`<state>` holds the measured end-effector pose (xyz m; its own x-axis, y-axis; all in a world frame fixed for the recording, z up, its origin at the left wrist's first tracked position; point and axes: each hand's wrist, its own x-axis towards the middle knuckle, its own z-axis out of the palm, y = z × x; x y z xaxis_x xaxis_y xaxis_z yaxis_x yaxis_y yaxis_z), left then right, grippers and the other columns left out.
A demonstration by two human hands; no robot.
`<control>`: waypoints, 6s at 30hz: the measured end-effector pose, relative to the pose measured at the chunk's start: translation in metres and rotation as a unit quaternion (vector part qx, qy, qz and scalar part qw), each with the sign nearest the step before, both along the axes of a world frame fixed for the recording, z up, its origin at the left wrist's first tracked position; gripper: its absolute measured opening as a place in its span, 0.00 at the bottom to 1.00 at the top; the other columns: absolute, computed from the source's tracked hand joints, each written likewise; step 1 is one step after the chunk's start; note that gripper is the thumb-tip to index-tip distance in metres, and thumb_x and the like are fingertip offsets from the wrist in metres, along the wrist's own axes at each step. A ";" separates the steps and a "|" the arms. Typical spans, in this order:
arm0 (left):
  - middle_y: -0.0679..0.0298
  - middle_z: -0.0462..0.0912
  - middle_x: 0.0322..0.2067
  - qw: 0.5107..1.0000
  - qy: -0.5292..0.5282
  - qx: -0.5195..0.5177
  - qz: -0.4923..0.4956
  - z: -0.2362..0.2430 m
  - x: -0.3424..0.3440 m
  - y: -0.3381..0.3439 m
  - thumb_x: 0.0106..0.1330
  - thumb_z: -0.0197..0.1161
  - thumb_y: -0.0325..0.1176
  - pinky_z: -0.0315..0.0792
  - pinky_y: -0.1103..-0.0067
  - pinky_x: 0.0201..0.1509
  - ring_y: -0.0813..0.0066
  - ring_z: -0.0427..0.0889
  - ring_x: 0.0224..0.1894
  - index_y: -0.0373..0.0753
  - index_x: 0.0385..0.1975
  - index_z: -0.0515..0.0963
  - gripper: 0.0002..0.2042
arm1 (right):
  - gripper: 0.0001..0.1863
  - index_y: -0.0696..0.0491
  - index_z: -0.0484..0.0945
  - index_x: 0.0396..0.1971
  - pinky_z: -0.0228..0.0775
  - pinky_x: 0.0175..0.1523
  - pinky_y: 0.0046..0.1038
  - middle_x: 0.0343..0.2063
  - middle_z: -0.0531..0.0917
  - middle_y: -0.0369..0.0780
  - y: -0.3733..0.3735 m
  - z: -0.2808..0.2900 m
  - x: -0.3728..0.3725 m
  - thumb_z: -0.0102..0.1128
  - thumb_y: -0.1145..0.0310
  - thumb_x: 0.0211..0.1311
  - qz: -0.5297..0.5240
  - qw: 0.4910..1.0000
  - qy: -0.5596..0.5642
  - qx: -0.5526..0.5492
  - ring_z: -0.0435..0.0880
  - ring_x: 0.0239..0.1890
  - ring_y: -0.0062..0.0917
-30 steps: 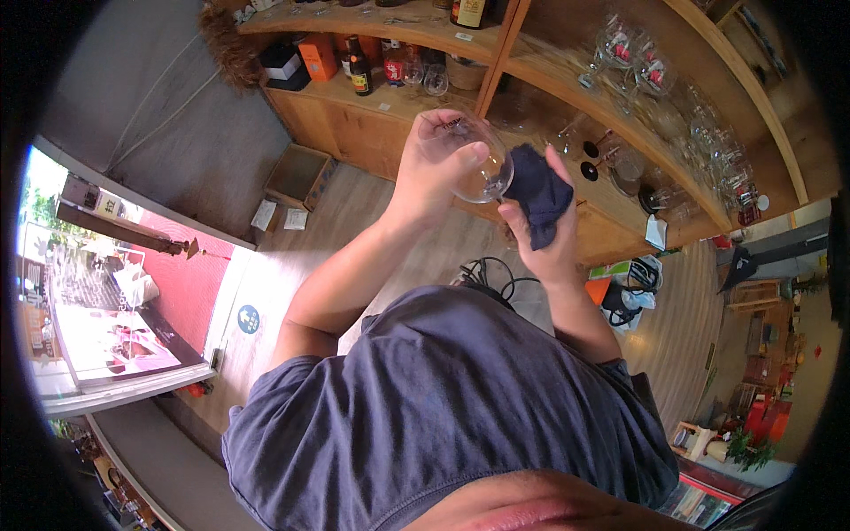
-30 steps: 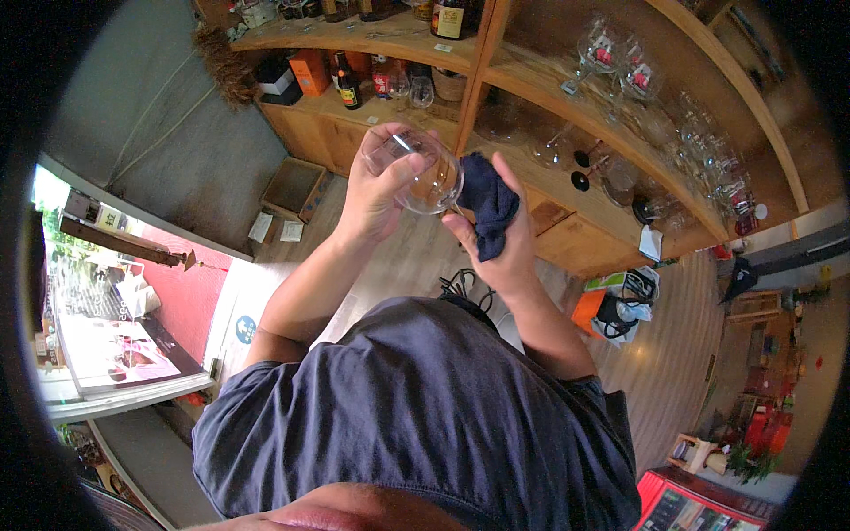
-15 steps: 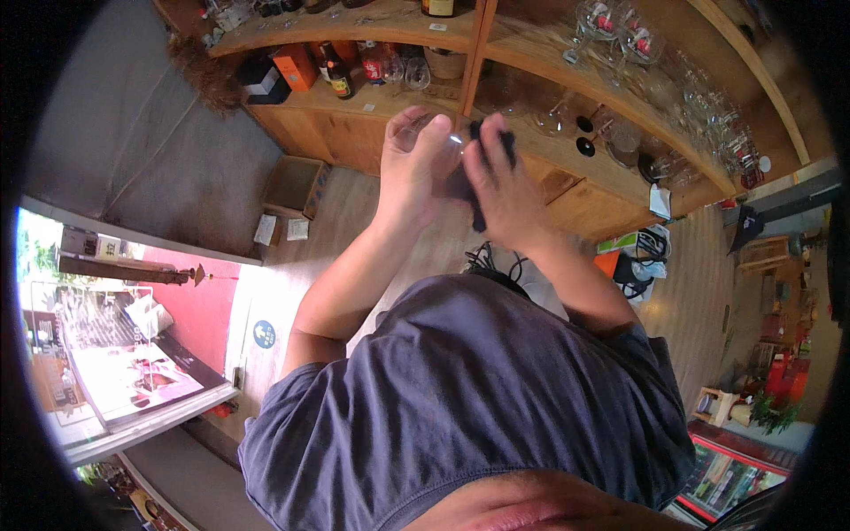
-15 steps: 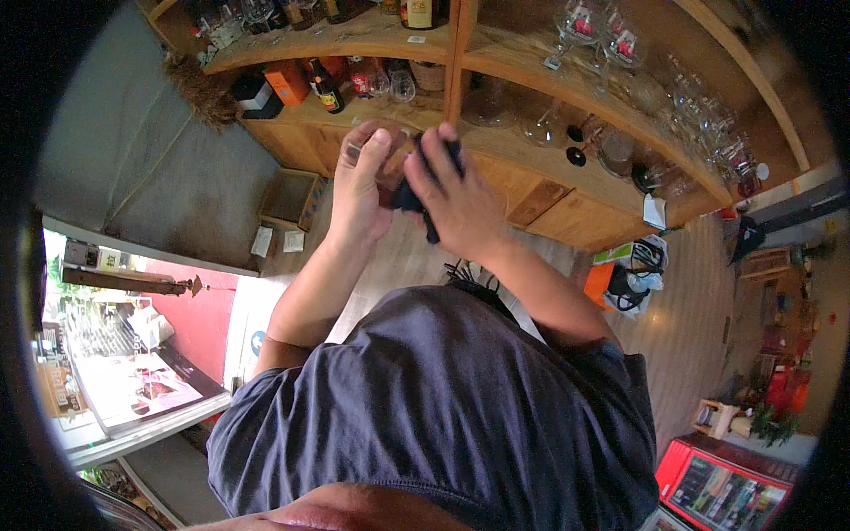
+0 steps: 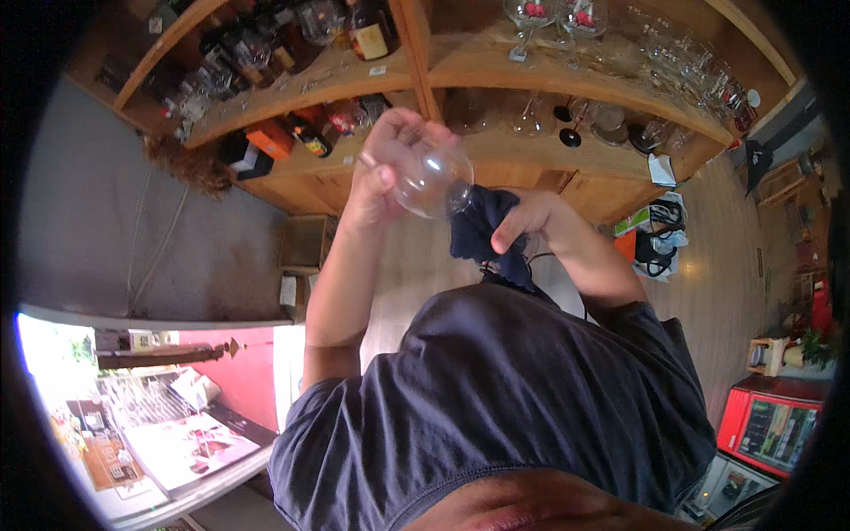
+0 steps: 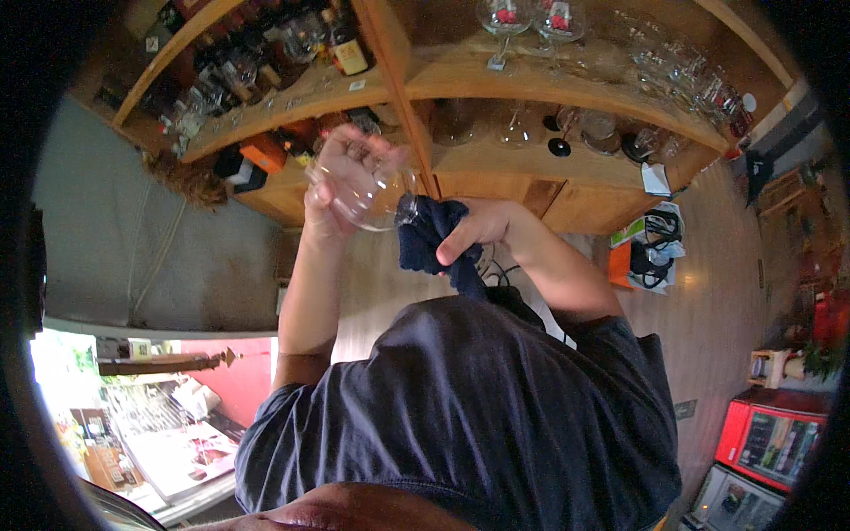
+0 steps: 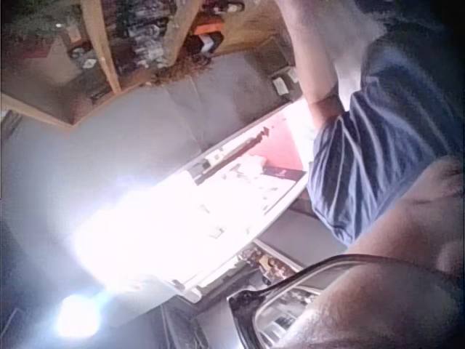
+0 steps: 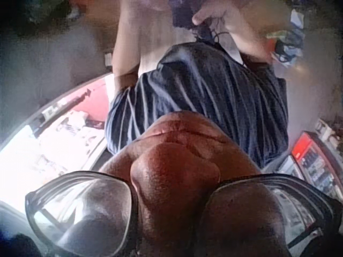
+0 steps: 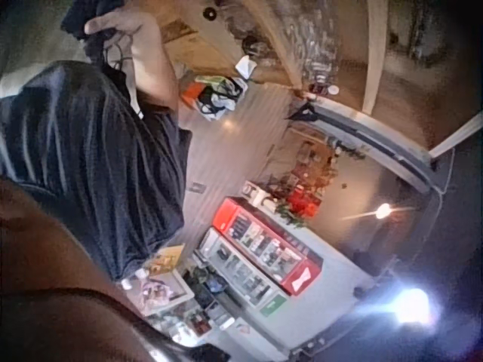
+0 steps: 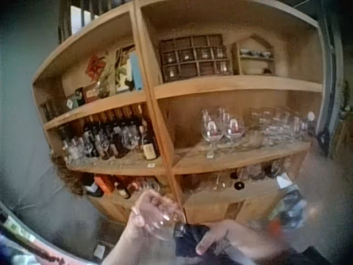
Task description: The person wipes wine glasses and goblets with a cloth by hand and places them back onto wooden shelves.
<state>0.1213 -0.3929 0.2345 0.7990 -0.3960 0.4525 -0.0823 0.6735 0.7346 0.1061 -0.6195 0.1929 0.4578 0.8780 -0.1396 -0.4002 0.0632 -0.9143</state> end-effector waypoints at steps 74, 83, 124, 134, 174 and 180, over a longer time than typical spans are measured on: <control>0.49 0.80 0.45 0.649 -0.069 0.578 0.490 -0.110 0.509 -0.134 0.66 0.51 0.36 0.72 0.65 0.55 0.54 0.79 0.49 0.40 0.45 0.79 0.14 | 0.18 0.57 0.75 0.49 0.74 0.41 0.24 0.37 0.81 0.37 -0.212 -0.172 0.004 0.66 0.68 0.61 -0.697 0.661 -0.083 -0.264 0.79 0.35 0.20; 0.51 0.82 0.43 0.723 -0.051 0.455 0.518 -0.125 0.530 -0.135 0.65 0.52 0.37 0.74 0.66 0.48 0.49 0.80 0.44 0.45 0.44 0.81 0.13 | 0.14 0.57 0.74 0.44 0.73 0.37 0.22 0.33 0.82 0.37 -0.199 -0.135 0.001 0.65 0.71 0.61 -0.688 0.695 -0.025 -0.207 0.80 0.32 0.19; 0.47 0.79 0.47 0.636 -0.120 0.432 0.629 -0.114 0.562 -0.132 0.59 0.53 0.28 0.69 0.64 0.59 0.49 0.76 0.53 0.36 0.46 0.78 0.15 | 0.13 0.57 0.76 0.42 0.71 0.37 0.21 0.33 0.82 0.35 -0.203 -0.162 0.003 0.67 0.69 0.61 -0.681 0.694 -0.010 -0.233 0.78 0.32 0.17; 0.48 0.82 0.38 0.601 -0.123 0.412 0.674 -0.144 0.608 -0.083 0.55 0.60 0.32 0.74 0.66 0.49 0.48 0.81 0.43 0.36 0.32 0.80 0.09 | 0.15 0.57 0.76 0.43 0.71 0.38 0.21 0.32 0.81 0.34 -0.198 -0.143 0.012 0.68 0.68 0.59 -0.671 0.714 -0.029 -0.199 0.78 0.32 0.18; 0.52 0.83 0.46 0.757 -0.034 0.464 0.458 -0.098 0.349 0.176 0.67 0.60 0.35 0.73 0.75 0.53 0.66 0.82 0.49 0.31 0.55 0.72 0.20 | 0.20 0.58 0.74 0.46 0.72 0.45 0.23 0.39 0.80 0.38 0.044 -0.093 0.090 0.71 0.70 0.56 -0.626 0.727 -0.184 -0.212 0.78 0.37 0.20; 0.54 0.85 0.40 0.783 -0.053 0.437 0.439 -0.097 0.360 0.181 0.68 0.60 0.36 0.74 0.78 0.47 0.70 0.84 0.42 0.32 0.48 0.79 0.15 | 0.17 0.58 0.75 0.46 0.72 0.39 0.21 0.35 0.82 0.36 0.061 -0.104 0.067 0.67 0.69 0.59 -0.659 0.698 -0.105 -0.258 0.79 0.34 0.17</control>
